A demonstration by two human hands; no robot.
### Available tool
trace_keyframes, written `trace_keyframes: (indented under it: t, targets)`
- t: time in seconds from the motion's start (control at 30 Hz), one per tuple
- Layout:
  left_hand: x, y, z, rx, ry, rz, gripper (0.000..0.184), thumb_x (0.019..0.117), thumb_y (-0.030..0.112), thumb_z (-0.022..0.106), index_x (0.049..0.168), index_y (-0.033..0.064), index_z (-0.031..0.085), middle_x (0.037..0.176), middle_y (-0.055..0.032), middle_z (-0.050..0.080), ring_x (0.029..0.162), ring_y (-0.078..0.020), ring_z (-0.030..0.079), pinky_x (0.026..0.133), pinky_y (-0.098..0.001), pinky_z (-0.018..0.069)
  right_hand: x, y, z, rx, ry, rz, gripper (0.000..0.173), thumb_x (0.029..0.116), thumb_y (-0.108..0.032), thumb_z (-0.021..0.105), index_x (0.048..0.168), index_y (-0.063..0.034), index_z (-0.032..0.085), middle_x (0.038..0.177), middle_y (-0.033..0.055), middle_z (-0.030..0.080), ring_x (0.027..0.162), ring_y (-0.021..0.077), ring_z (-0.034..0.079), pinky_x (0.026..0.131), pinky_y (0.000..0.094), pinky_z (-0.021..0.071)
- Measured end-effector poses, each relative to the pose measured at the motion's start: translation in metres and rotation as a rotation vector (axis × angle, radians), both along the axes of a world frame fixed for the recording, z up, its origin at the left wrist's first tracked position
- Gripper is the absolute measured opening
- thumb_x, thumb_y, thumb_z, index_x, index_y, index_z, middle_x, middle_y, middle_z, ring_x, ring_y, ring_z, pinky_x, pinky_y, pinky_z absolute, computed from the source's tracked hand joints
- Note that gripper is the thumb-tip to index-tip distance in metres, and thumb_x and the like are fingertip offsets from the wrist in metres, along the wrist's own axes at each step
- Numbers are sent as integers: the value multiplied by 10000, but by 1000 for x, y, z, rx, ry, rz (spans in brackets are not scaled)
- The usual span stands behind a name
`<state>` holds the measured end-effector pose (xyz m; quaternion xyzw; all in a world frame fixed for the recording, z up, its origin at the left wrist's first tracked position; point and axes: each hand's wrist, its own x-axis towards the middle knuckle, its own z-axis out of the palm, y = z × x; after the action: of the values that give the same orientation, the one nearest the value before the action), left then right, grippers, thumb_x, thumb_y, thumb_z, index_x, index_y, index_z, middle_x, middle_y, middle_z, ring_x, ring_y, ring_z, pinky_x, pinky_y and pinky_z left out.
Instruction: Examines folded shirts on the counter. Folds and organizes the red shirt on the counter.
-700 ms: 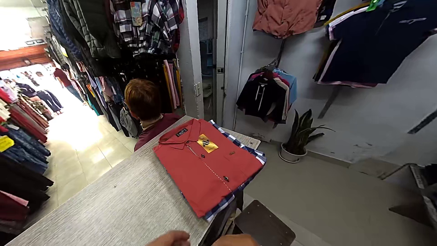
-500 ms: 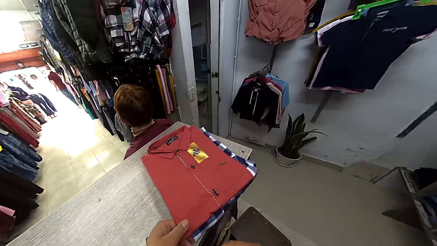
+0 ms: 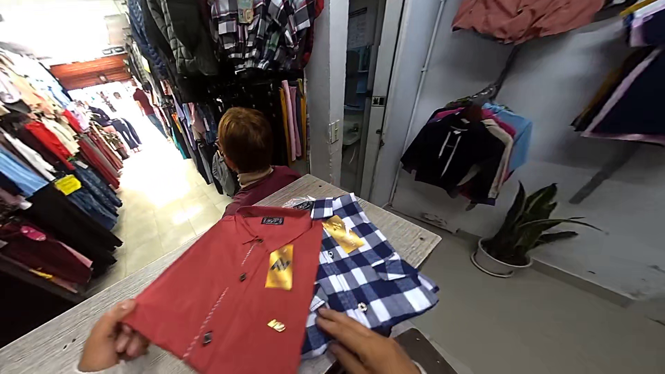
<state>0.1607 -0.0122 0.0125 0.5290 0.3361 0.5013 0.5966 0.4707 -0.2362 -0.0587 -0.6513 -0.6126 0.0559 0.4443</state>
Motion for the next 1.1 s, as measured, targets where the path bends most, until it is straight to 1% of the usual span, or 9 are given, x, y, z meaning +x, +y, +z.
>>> trace_keyframes:
  t: [0.1,0.2,0.27,0.37,0.47,0.57,0.63,0.87,1.1]
  targets:
    - [-43,15,0,-81,62,341,564,1067,106,221,545,173,425,371,70,413,298,26,370,322,-127,295,26,9,-6,28,-52,17,371,888,-15,661,1239,-105,740,1351,90,675,1134,258,714,869,491,613]
    - [-85,23,-13,19,470,714,332,1048,56,464,723,31,528,478,17,462,388,-24,439,399,-183,381,67,24,-19,38,-193,-58,369,897,-75,582,1226,-112,745,1317,96,692,1157,266,700,912,479,599]
    - [-112,19,-21,247,804,815,175,962,20,602,1082,-105,630,870,-183,654,763,-221,619,702,-407,524,90,28,-20,-1,-263,-113,357,904,-87,546,1201,-68,743,1285,136,699,1152,320,695,922,534,581]
    - [-107,18,-22,601,1106,627,510,911,166,618,1320,-133,557,1300,-367,581,1205,-529,568,975,-657,459,83,39,1,80,-313,-161,337,927,-144,498,1113,-34,756,1201,164,720,1067,325,718,859,503,599]
    - [-71,30,-41,743,1306,307,723,895,482,573,1402,-34,567,1499,-319,459,1353,-532,469,1069,-720,357,42,68,16,143,-278,30,328,994,-281,539,1204,-139,749,1393,150,623,1245,330,622,998,541,529]
    - [-56,34,-56,588,1368,128,710,939,583,455,1489,143,541,1593,-238,379,1460,-486,353,1099,-782,195,18,97,11,18,-365,195,377,967,-395,574,1306,-294,705,1533,144,507,1423,437,439,1054,744,355]
    - [-62,36,-56,538,1362,86,728,935,604,428,1507,164,520,1598,-220,381,1476,-456,341,1114,-770,168,19,105,1,-101,-426,183,348,943,-323,595,1256,-271,736,1513,176,523,1422,499,413,1058,797,279]
    - [-114,61,-88,662,1266,-37,910,848,848,374,1531,258,489,1616,-118,394,1493,-374,350,1114,-765,208,69,86,-15,-102,-423,31,364,893,-195,565,1199,-205,763,1461,157,578,1372,516,466,1033,746,384]
    - [-72,27,-56,605,1373,-64,707,964,509,432,1543,105,452,1603,-135,411,1498,-381,341,1132,-770,161,72,79,-10,-48,-449,-74,430,907,-418,532,1202,-207,764,1501,250,502,1389,559,417,1024,815,299]
